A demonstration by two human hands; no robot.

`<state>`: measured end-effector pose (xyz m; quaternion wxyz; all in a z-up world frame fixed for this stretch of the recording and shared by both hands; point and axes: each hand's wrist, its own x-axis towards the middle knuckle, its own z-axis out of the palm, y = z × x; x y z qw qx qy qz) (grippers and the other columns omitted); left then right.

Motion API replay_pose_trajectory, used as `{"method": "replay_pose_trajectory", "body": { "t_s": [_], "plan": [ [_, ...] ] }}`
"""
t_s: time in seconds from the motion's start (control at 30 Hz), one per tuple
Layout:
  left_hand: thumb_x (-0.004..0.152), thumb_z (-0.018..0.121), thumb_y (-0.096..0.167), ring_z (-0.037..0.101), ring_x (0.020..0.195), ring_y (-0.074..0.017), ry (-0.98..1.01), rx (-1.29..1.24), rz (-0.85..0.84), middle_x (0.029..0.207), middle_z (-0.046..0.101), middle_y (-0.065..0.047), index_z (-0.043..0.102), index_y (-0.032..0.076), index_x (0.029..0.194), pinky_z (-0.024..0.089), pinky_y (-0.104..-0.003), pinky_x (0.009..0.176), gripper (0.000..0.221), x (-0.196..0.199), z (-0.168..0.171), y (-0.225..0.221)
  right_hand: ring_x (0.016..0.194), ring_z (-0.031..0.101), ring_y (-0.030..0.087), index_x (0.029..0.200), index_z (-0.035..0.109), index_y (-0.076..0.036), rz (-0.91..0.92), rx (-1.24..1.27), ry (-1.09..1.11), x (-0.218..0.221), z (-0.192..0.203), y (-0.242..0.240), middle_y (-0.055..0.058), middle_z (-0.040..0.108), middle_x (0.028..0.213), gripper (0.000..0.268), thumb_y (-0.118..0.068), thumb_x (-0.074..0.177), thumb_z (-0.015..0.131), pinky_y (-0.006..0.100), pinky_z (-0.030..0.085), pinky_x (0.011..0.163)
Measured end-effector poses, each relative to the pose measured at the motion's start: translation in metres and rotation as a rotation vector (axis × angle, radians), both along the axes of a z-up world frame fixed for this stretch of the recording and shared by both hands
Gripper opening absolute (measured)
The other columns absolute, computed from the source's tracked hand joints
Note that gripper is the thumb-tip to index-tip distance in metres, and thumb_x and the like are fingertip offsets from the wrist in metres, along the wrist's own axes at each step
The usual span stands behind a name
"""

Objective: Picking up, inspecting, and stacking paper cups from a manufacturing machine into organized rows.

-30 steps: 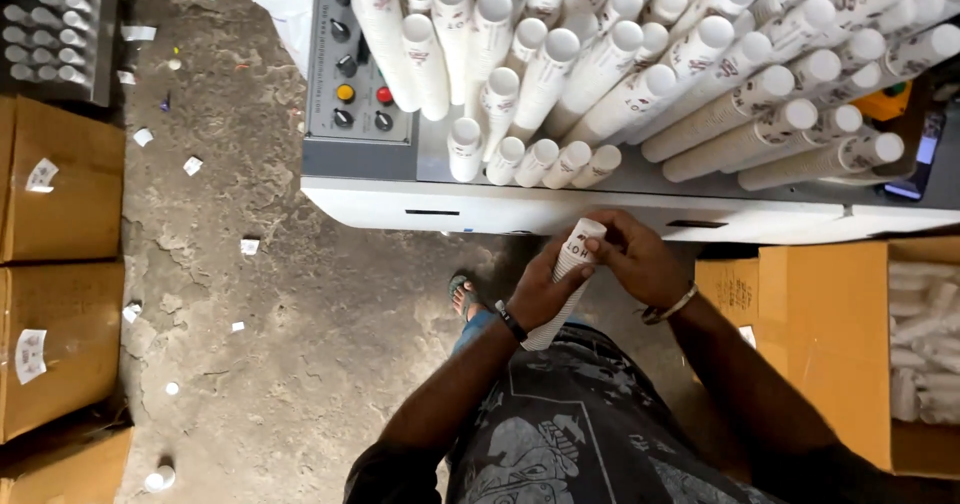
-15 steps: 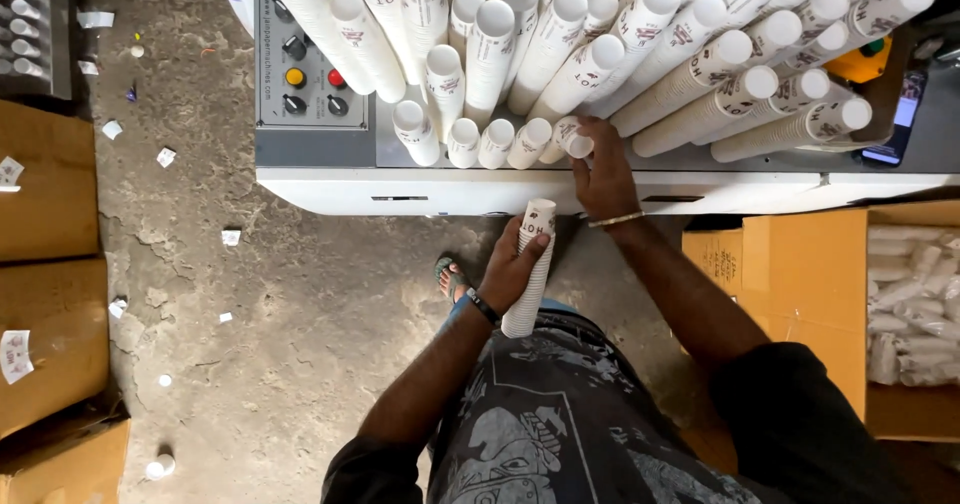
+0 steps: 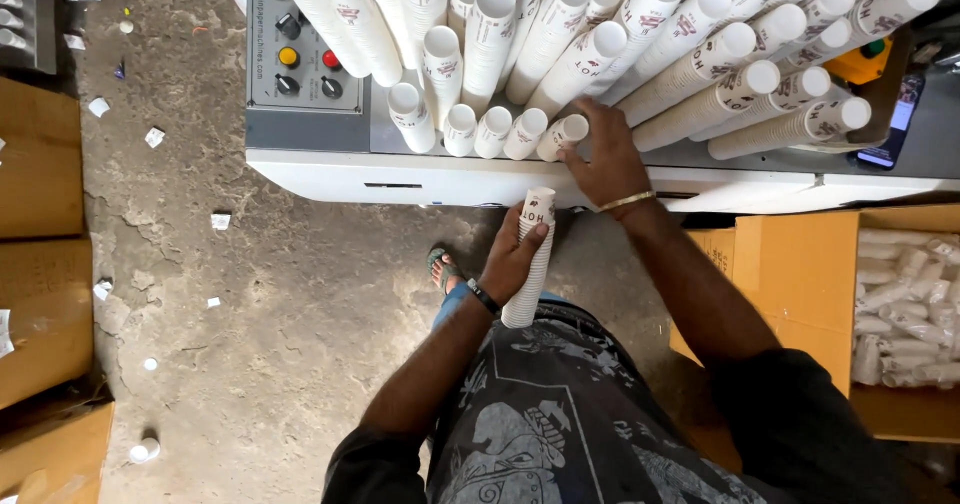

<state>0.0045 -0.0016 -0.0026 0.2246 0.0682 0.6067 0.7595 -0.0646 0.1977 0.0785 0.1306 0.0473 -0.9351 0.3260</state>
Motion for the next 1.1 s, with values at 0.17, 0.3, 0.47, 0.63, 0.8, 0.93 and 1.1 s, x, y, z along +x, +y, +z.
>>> {"method": "replay_pose_trajectory", "body": {
  "t_s": [0.17,0.3,0.47,0.63,0.8,0.93,1.1],
  "plan": [
    [0.106,0.06,0.025,0.056,0.12,-0.0196,0.039,0.084,-0.023,0.134,0.058,-0.013,0.034,0.001,0.155,0.047,-0.035,0.105,0.06,-0.002,-0.006,0.006,0.096,0.064,0.021,0.136,0.049,-0.007,-0.236,-0.318,-0.339,0.036,0.025,-0.006,0.012,0.062,0.121,0.055,-0.02,0.09,0.075,0.038,0.06,0.078],
    [0.104,0.062,0.029,0.052,0.135,-0.0297,0.263,-0.119,-0.086,0.146,0.052,-0.022,0.026,0.001,0.158,0.042,-0.04,0.111,0.071,-0.005,0.014,0.009,0.091,0.068,0.019,0.123,0.056,-0.007,-0.047,-0.415,-0.51,0.057,0.011,-0.004,0.01,0.07,0.106,0.04,-0.021,0.092,0.077,0.036,0.059,0.08],
    [0.104,0.06,0.031,0.06,0.128,-0.0297,0.201,-0.121,-0.085,0.137,0.062,-0.02,0.039,0.002,0.153,0.046,-0.039,0.108,0.061,-0.006,0.017,0.004,0.108,0.069,0.024,0.128,0.049,-0.001,-0.124,-0.351,0.088,0.022,0.009,0.002,0.016,0.067,0.121,0.041,-0.019,0.099,0.072,0.039,0.057,0.091],
    [0.096,0.064,0.025,0.06,0.099,-0.0209,-0.099,-0.045,-0.042,0.116,0.063,-0.012,0.045,0.005,0.148,0.054,-0.038,0.084,0.059,-0.004,0.021,0.0,0.129,0.055,0.038,0.135,0.051,0.0,0.023,-0.018,0.096,-0.01,-0.078,0.012,0.022,0.057,0.138,0.046,-0.015,0.097,0.073,0.048,0.048,0.109],
    [0.097,0.069,0.026,0.065,0.1,-0.0219,-0.159,0.074,-0.229,0.113,0.066,-0.013,0.048,0.002,0.143,0.056,-0.038,0.087,0.056,0.013,-0.018,-0.032,0.132,0.052,0.033,0.144,0.035,-0.005,-0.126,-0.399,-0.093,0.036,-0.003,0.008,0.02,0.051,0.141,0.068,-0.019,0.089,0.073,0.045,0.049,0.108],
    [0.101,0.078,0.032,0.066,0.118,-0.0236,-0.009,-0.177,-0.593,0.127,0.068,-0.015,0.061,-0.001,0.141,0.053,-0.039,0.103,0.055,0.029,-0.027,-0.044,0.117,0.067,0.029,0.156,0.018,-0.017,-0.252,-1.004,-0.733,0.115,-0.003,-0.01,0.015,0.059,0.137,0.079,-0.025,0.091,0.064,0.046,0.059,0.096],
    [0.077,0.086,0.032,0.064,0.118,-0.0225,0.12,-0.159,-0.452,0.13,0.064,-0.016,0.04,0.005,0.152,0.054,-0.037,0.096,0.092,0.009,0.049,-0.005,0.125,0.062,0.025,0.148,0.033,-0.005,0.158,-0.851,-0.461,0.136,-0.015,0.002,0.017,0.062,0.135,0.063,-0.015,0.096,0.068,0.042,0.053,0.104]
  ]
}}
